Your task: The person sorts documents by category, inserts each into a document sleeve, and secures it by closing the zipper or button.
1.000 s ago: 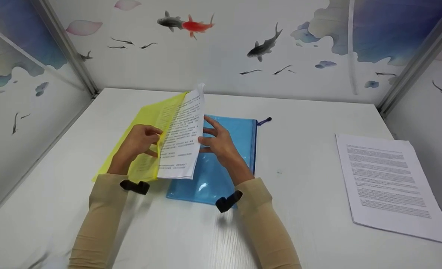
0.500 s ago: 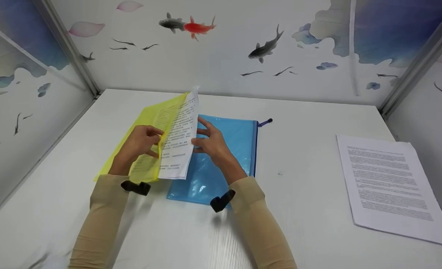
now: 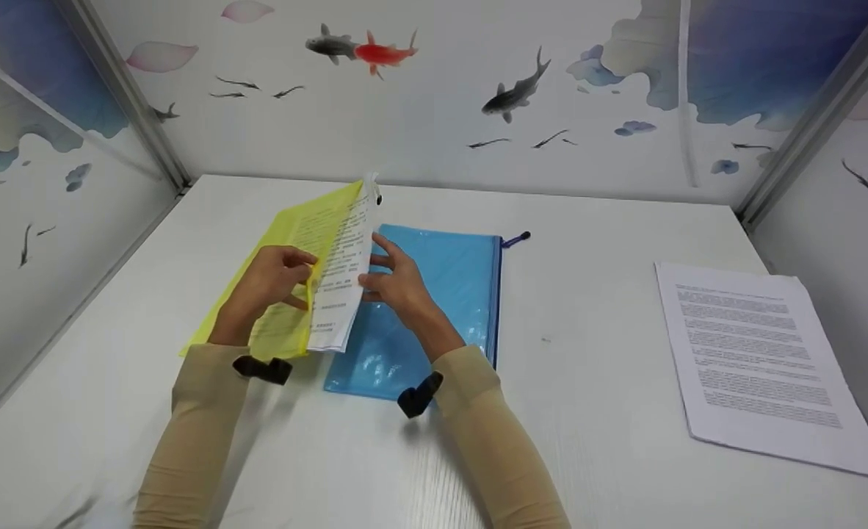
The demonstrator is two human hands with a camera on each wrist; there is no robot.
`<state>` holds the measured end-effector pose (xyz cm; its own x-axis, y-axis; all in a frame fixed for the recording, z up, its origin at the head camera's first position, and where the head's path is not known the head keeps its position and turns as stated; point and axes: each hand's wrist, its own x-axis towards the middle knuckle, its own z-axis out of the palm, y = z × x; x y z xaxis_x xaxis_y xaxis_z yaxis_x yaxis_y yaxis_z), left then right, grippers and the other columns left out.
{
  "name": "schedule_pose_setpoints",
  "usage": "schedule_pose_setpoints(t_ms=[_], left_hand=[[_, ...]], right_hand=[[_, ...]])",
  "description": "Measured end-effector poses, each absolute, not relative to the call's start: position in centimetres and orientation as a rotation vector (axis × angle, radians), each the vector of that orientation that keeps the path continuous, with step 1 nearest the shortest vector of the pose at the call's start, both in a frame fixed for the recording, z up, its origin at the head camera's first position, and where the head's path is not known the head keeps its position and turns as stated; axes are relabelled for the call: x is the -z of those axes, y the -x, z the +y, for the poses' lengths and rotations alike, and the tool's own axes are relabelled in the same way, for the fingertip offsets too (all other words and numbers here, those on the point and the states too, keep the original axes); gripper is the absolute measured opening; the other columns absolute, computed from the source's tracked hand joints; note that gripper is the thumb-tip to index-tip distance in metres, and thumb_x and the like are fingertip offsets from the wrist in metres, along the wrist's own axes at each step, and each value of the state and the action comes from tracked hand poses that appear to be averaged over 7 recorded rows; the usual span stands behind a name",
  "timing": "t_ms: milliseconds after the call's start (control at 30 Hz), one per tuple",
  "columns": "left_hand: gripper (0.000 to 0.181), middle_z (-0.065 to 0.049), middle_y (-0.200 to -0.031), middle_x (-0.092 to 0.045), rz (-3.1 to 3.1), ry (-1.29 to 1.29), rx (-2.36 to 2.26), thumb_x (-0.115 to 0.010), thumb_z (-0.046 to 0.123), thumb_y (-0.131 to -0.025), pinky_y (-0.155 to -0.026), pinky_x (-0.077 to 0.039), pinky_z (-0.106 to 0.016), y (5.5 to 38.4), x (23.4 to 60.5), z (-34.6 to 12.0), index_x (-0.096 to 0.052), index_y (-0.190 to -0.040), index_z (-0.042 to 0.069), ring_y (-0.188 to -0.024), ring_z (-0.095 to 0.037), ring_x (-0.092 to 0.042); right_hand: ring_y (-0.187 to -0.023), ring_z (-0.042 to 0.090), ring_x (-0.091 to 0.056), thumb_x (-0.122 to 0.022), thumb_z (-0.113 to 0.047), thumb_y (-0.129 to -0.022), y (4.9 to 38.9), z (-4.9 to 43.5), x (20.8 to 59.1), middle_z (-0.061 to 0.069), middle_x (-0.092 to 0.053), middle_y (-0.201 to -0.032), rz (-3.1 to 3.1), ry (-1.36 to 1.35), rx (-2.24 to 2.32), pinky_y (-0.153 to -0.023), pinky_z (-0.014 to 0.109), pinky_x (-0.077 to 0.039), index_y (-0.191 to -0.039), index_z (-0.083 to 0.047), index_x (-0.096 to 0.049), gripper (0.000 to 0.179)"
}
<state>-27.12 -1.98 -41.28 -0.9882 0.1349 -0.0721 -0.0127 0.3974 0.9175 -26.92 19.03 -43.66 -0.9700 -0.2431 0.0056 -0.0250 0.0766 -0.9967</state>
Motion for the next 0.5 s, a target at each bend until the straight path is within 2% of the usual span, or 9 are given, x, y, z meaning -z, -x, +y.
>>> schedule_pose_setpoints(t_ms=[500], left_hand=[[0.031, -0.018, -0.117, -0.062, 2.560, -0.101, -1.598, -0.049, 0.006, -0.099, -0.064, -0.063, -0.028, 27.2, 41.1, -1.9, -0.063, -0.125, 0.000, -0.099, -0.026, -0.064]], right_hand=[[-0.125, 0.029, -0.063, -0.064, -0.004, -0.095, 27.2, 17.2, 43.3, 0.012, -0.047, -0.149, 2.213, 0.247, 1.958, -0.093, 0.040, -0.060, -0.159, -0.026, -0.026, 0.077]])
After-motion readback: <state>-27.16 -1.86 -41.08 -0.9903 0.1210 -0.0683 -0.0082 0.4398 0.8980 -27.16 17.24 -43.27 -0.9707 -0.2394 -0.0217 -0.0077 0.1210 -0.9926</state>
